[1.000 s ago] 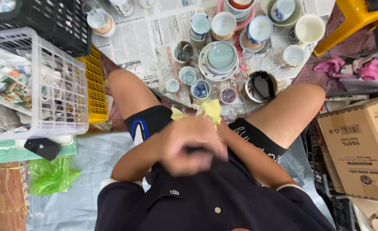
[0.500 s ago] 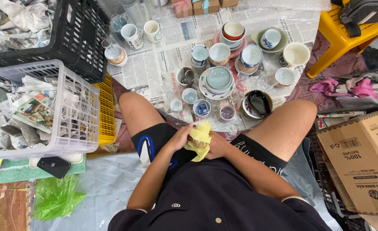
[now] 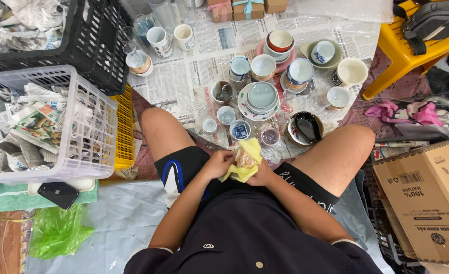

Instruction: The person sits on the floor and wipes several small ceramic cups with a yellow cloth. They handle each cup individually, wiping the exterior and interior surfaces, then place them back on the table.

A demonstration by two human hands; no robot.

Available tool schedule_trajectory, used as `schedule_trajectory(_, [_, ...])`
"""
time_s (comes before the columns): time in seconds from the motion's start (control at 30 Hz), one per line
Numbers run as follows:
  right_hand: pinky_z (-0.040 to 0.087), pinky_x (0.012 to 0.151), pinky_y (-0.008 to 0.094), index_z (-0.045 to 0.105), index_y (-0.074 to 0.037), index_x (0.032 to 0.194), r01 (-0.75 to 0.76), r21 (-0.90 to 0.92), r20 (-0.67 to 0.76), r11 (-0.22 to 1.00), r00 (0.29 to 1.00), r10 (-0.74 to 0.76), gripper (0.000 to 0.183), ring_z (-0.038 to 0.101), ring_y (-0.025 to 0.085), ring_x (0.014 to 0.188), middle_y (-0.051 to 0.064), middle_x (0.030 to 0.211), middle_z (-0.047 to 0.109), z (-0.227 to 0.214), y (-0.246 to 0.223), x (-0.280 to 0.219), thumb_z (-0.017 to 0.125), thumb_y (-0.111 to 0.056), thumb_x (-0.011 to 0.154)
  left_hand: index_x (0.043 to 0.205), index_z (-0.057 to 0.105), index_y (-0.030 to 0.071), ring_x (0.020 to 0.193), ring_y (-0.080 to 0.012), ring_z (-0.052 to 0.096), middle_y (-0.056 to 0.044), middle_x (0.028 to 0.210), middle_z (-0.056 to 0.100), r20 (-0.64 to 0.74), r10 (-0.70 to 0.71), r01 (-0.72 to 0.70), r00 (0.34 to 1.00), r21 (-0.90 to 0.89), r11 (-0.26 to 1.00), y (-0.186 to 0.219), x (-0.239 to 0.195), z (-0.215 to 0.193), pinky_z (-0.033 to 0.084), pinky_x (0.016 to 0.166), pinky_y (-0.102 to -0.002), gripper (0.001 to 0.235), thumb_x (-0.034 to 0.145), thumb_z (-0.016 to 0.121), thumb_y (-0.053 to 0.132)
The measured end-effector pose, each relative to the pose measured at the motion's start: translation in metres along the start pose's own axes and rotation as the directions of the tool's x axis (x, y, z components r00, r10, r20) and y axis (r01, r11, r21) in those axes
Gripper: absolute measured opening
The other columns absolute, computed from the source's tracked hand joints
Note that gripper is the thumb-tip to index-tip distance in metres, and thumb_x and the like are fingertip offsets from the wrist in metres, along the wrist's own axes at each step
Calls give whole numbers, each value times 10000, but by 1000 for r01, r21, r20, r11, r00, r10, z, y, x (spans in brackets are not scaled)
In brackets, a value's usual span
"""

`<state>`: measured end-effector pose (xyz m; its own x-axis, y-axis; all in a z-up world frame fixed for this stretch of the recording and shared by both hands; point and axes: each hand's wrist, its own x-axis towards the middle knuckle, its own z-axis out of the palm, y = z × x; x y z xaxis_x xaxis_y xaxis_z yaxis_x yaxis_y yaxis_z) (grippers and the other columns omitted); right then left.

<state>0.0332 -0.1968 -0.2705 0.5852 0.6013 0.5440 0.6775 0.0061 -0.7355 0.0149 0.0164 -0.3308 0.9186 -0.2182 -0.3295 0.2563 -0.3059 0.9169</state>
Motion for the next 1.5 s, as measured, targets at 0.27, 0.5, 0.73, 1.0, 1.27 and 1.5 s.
schedule_trajectory(0.27, [542, 923, 435, 706, -115, 1124, -5, -134, 238, 991, 971, 38, 358, 695, 340, 1039, 103, 1125, 716, -3, -4, 6, 790, -218, 791, 1070, 701, -16, 875, -74, 624, -13, 950, 708, 73, 267, -238, 961, -275, 932, 5, -7, -7, 519, 804, -279, 274, 1054, 602, 239])
schedule_trajectory(0.5, [535, 894, 455, 662, -75, 1152, -41, -73, 245, 996, 968, 58, 429, 671, 380, 1010, 139, 1124, 695, -2, -4, 5, 748, -207, 753, 1155, 714, -14, 902, -91, 663, -35, 1014, 746, 142, 233, -170, 962, -357, 918, 13, -12, -10, 539, 818, -282, 413, 941, 743, 337])
schedule_trajectory(0.73, [550, 883, 384, 655, -80, 1117, -229, 171, 172, 958, 965, 199, 368, 703, 268, 967, 86, 1062, 702, -2, 4, -4, 823, -200, 813, 1272, 643, -39, 1024, -113, 647, -65, 1139, 713, 98, 371, -332, 923, -281, 900, 46, -26, -16, 536, 926, -299, 623, 827, 874, 330])
schedule_trajectory(1.0, [555, 908, 367, 639, -62, 1208, -295, 365, 156, 883, 954, 255, 359, 692, 248, 1019, 89, 1143, 688, 4, 9, -11, 744, -145, 875, 1299, 608, -36, 1013, -119, 661, -65, 1134, 706, 99, 250, -203, 963, -346, 916, 12, -7, -8, 548, 914, -302, 481, 992, 652, 332])
schedule_trajectory(1.27, [534, 892, 428, 643, -64, 1196, -85, -70, 158, 994, 983, 95, 524, 689, 364, 1016, 146, 1137, 693, -5, -22, 16, 836, -208, 732, 1305, 612, -84, 967, -141, 657, -112, 1098, 721, 25, 249, -242, 968, -159, 957, -27, 4, -4, 546, 860, -305, 558, 980, 624, 370])
schedule_trajectory(1.5, [506, 973, 451, 655, -57, 1216, -25, -152, -14, 988, 1000, 23, 426, 653, 405, 1113, 174, 1185, 691, -9, -36, 41, 808, -126, 824, 1402, 539, -45, 1108, -138, 641, -69, 1236, 682, -31, 250, -209, 968, -657, 724, -21, 5, -12, 499, 997, -297, 558, 1073, 496, 404])
